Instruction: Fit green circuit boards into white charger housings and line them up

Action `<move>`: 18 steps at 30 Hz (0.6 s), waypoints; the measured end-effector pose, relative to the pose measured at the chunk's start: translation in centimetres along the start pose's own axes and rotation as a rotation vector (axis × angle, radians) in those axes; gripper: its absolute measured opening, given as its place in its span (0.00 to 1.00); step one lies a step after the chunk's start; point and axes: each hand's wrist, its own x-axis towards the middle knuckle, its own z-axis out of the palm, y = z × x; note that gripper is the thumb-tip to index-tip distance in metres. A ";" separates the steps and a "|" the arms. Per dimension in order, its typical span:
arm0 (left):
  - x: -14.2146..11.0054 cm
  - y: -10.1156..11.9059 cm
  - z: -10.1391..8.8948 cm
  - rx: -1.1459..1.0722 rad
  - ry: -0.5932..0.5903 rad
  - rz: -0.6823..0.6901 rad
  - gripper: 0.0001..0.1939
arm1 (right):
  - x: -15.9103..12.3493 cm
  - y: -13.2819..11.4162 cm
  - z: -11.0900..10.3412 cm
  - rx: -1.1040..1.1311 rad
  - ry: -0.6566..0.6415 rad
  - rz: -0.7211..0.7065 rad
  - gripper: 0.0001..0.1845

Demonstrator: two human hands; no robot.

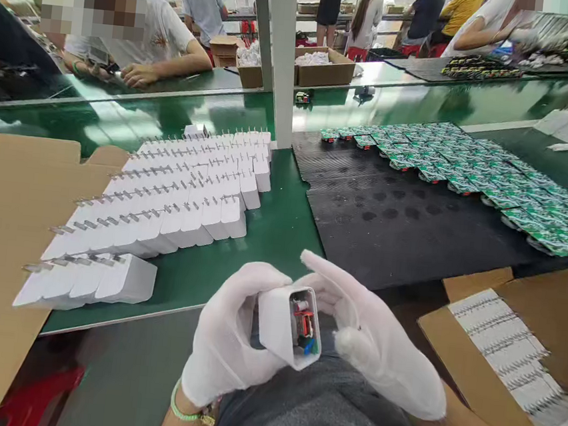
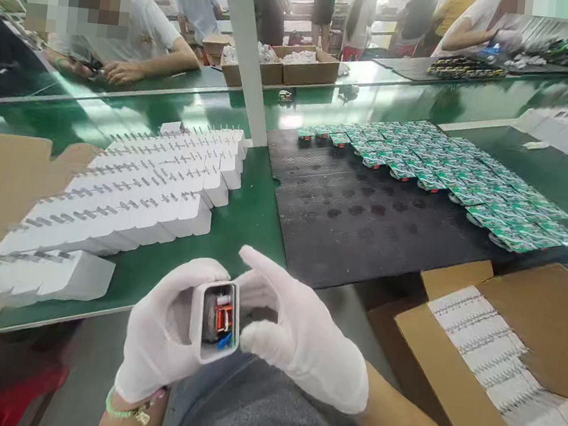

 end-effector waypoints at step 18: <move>-0.1 0.8 0.7 0.459 -0.062 0.149 0.19 | 1.8 1.8 1.3 0.331 -0.179 0.219 0.19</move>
